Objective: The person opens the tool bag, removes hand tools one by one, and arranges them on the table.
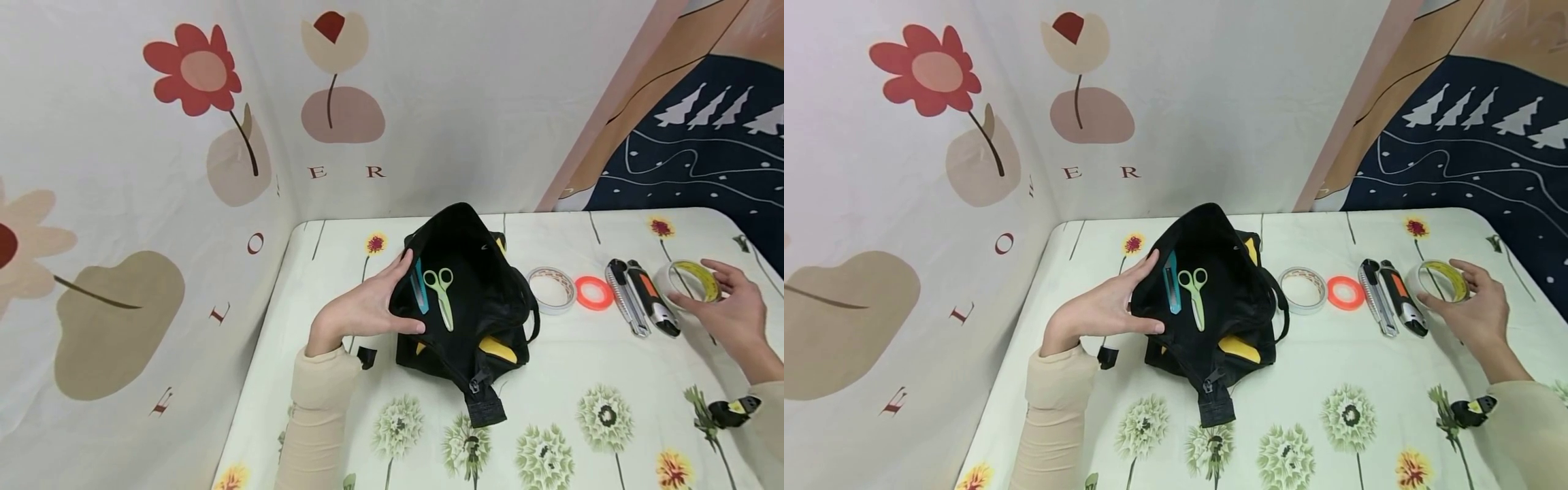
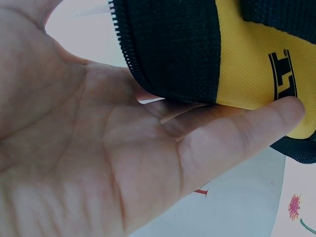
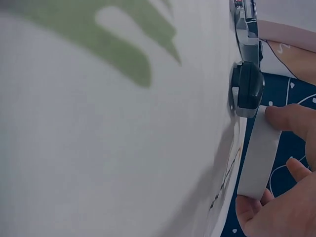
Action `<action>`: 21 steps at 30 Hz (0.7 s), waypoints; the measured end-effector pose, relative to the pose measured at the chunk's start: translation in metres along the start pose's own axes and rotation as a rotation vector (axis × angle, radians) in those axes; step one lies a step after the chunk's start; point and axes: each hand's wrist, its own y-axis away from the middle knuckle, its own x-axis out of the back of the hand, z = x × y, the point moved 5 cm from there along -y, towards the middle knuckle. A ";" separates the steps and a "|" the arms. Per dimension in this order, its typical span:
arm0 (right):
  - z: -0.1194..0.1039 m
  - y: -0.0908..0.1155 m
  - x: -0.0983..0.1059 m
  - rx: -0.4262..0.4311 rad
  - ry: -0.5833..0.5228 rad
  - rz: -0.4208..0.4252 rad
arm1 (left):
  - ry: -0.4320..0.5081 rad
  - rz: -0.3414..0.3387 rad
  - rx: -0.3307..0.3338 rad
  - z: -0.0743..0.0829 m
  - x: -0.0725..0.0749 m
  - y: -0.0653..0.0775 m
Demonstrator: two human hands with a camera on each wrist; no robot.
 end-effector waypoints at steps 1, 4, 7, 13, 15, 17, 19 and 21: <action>0.000 0.000 0.000 0.006 0.003 0.000 | 0.000 -0.001 0.000 0.000 0.000 0.000; 0.001 -0.002 -0.001 0.014 0.013 -0.011 | -0.004 -0.003 0.004 -0.001 0.000 0.000; 0.003 -0.003 -0.002 0.001 0.025 -0.044 | -0.005 -0.003 0.003 0.000 0.000 0.000; 0.009 -0.005 -0.005 -0.001 0.047 -0.099 | -0.004 -0.002 0.002 0.001 0.000 0.000; 0.009 -0.005 -0.005 0.000 0.052 -0.104 | -0.005 -0.001 0.007 0.001 0.000 0.001; 0.009 -0.005 -0.005 0.000 0.058 -0.106 | -0.004 0.001 0.009 0.001 0.000 0.001; 0.009 -0.005 -0.006 -0.002 0.064 -0.104 | -0.003 0.002 0.010 0.001 0.000 0.002; 0.009 -0.005 -0.006 -0.007 0.067 -0.104 | -0.002 0.002 0.007 0.002 0.000 0.002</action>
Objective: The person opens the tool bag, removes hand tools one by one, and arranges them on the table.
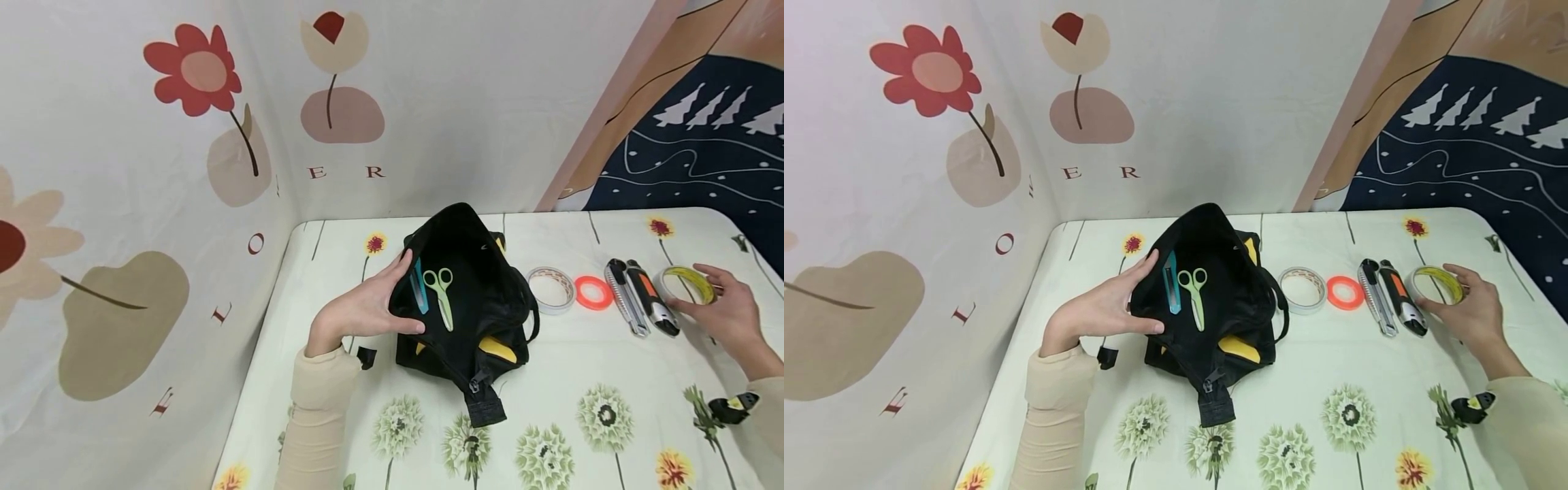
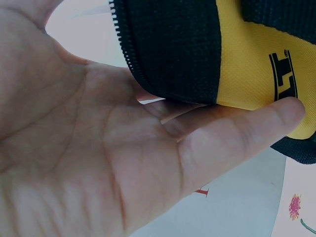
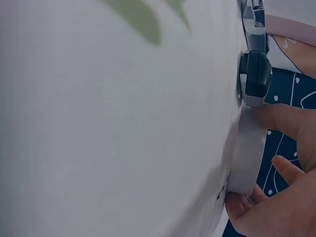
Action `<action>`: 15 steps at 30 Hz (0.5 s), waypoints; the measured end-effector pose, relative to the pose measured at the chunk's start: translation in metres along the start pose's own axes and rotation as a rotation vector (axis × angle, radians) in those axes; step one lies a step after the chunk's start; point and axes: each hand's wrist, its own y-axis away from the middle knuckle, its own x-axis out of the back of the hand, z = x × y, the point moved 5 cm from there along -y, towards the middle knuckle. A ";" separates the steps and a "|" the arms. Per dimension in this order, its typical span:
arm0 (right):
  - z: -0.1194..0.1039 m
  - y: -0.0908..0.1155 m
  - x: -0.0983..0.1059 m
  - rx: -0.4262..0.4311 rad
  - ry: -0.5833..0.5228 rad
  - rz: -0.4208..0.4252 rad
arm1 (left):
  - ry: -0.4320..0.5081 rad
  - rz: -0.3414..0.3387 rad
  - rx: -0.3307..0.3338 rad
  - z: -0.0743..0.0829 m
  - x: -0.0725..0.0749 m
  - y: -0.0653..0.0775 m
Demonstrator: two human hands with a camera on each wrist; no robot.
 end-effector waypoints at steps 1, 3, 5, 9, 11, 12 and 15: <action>0.001 0.000 -0.001 -0.004 0.000 -0.002 | 0.000 0.000 -0.001 0.000 0.000 0.000; 0.001 -0.001 -0.001 -0.010 -0.001 -0.001 | 0.004 -0.001 -0.005 0.000 0.000 0.000; 0.002 -0.001 -0.002 -0.004 -0.005 -0.002 | 0.007 -0.001 -0.008 -0.001 0.000 0.000; 0.001 -0.002 -0.001 0.010 -0.007 0.000 | 0.008 0.000 -0.010 -0.002 0.000 -0.001; 0.001 -0.001 0.000 0.010 -0.008 0.001 | 0.004 0.001 -0.009 -0.002 0.000 -0.001; 0.001 -0.001 0.001 0.007 -0.009 0.001 | 0.001 0.001 -0.010 -0.002 0.001 -0.001; 0.002 0.001 0.003 0.002 -0.019 0.008 | -0.002 0.001 -0.010 -0.003 0.000 -0.002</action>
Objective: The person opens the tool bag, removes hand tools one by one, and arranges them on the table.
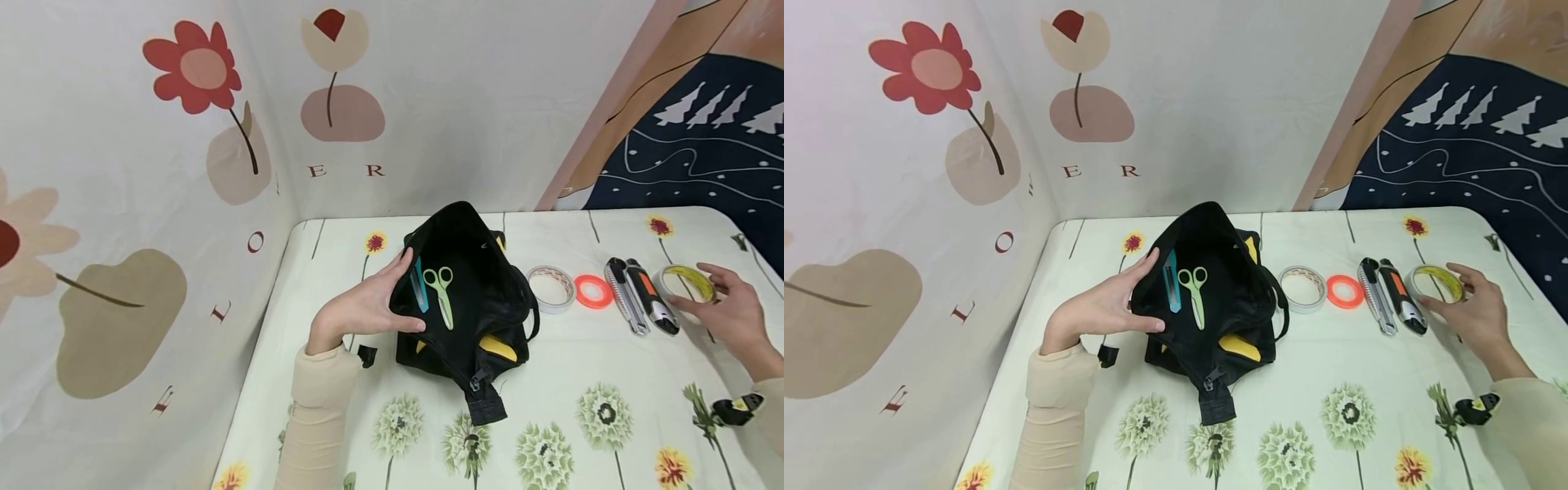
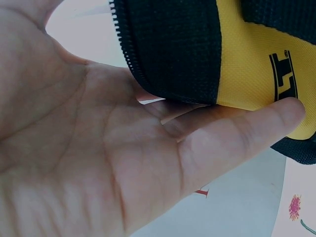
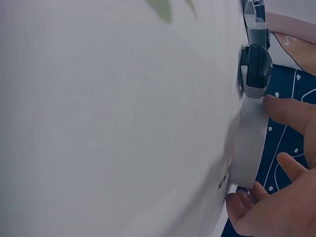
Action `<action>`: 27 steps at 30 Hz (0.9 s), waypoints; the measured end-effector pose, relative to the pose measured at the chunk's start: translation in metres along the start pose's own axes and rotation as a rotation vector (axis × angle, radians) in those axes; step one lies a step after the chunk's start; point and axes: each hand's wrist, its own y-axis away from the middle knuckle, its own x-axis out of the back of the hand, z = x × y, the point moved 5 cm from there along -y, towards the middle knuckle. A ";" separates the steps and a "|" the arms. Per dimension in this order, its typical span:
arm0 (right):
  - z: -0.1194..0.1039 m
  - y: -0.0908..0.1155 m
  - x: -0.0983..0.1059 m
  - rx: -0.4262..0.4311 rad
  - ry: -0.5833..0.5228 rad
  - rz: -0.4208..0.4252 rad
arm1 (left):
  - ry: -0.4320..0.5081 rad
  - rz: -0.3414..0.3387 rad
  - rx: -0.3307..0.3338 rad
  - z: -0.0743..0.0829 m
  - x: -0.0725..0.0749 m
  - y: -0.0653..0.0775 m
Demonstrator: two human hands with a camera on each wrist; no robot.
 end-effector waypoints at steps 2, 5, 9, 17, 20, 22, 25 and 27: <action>0.000 0.001 0.003 -0.002 -0.014 0.014 | -0.002 -0.002 -0.002 0.000 0.000 0.000; -0.004 0.004 0.008 0.016 -0.043 0.062 | -0.003 -0.004 -0.004 0.001 0.000 -0.001; -0.021 0.011 0.013 0.047 -0.085 0.170 | -0.007 -0.003 -0.007 0.002 0.000 0.000; -0.065 0.027 0.012 0.097 -0.225 0.318 | -0.010 0.000 -0.003 0.003 0.000 0.000; -0.078 0.032 0.012 0.172 -0.282 0.344 | -0.011 0.000 -0.006 0.003 -0.001 0.000; -0.087 0.036 0.012 0.230 -0.335 0.352 | -0.012 0.000 -0.007 0.002 0.000 0.000; -0.103 0.043 0.012 0.311 -0.418 0.344 | -0.010 -0.001 -0.007 0.001 0.000 0.000; -0.115 0.047 0.010 0.369 -0.484 0.332 | -0.010 0.000 -0.006 0.001 0.000 0.000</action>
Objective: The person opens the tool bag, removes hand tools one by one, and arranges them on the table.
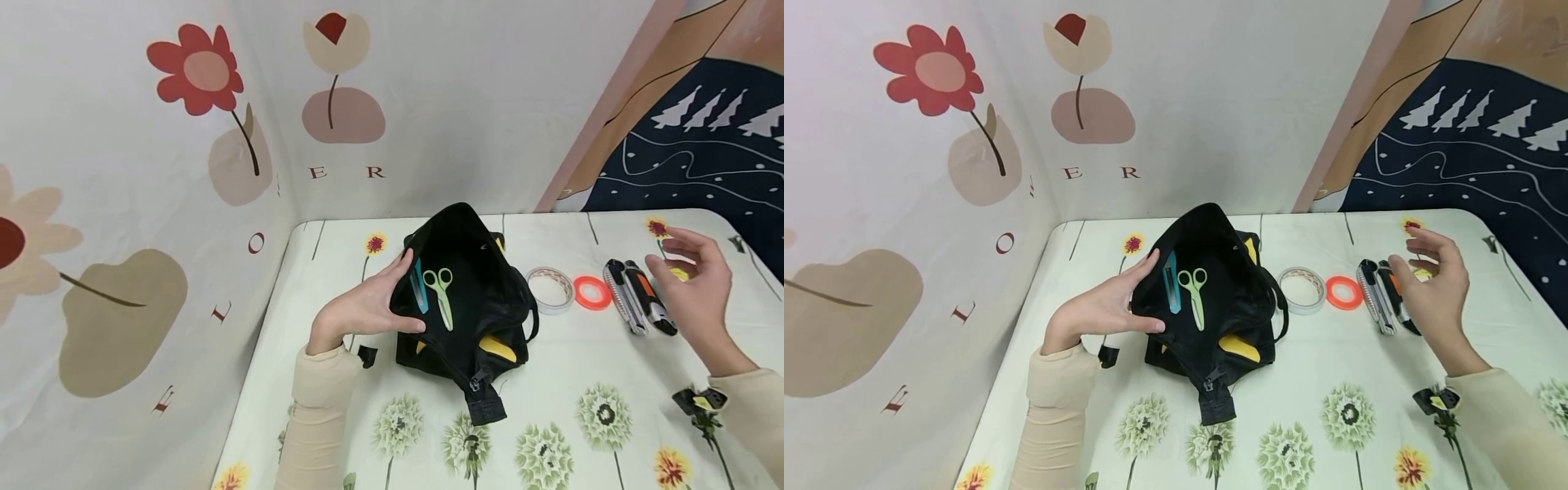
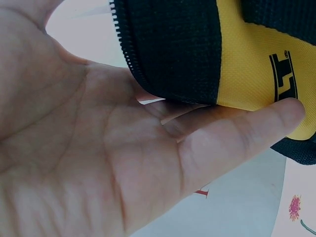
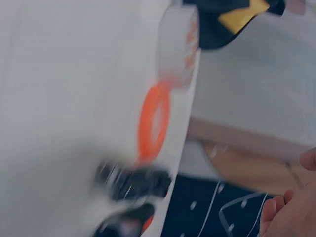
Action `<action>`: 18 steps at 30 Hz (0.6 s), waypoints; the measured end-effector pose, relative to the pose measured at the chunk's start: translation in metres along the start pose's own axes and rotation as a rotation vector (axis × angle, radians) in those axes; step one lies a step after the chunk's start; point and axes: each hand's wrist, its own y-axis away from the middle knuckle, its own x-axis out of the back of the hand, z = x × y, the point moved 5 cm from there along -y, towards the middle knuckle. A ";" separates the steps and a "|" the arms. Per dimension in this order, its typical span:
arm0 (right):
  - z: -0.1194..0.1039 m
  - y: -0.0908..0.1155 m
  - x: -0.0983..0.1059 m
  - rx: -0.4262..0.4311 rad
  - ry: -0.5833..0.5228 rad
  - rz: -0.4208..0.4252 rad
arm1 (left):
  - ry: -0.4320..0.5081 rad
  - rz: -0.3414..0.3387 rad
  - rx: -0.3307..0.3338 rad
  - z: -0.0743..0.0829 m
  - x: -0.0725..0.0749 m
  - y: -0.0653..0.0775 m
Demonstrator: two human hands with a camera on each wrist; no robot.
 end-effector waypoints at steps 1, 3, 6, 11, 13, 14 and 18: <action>-0.006 0.001 -0.003 0.019 -0.033 -0.002 | -0.001 0.000 0.000 0.000 0.000 0.000; -0.017 0.004 -0.011 0.052 -0.093 -0.016 | -0.001 0.001 0.000 0.000 0.000 0.000; -0.033 0.008 -0.024 0.079 -0.168 -0.042 | 0.001 0.003 0.003 0.000 0.000 0.001; -0.056 0.018 -0.044 0.098 -0.238 -0.096 | 0.009 0.002 0.009 -0.001 -0.001 0.001; -0.065 0.022 -0.052 0.115 -0.263 -0.121 | 0.009 0.001 0.007 -0.001 -0.001 0.001; -0.070 0.024 -0.056 0.124 -0.290 -0.136 | 0.009 0.001 0.007 -0.001 -0.001 0.000; -0.089 0.031 -0.073 0.165 -0.396 -0.195 | 0.010 0.000 0.000 0.000 -0.001 0.000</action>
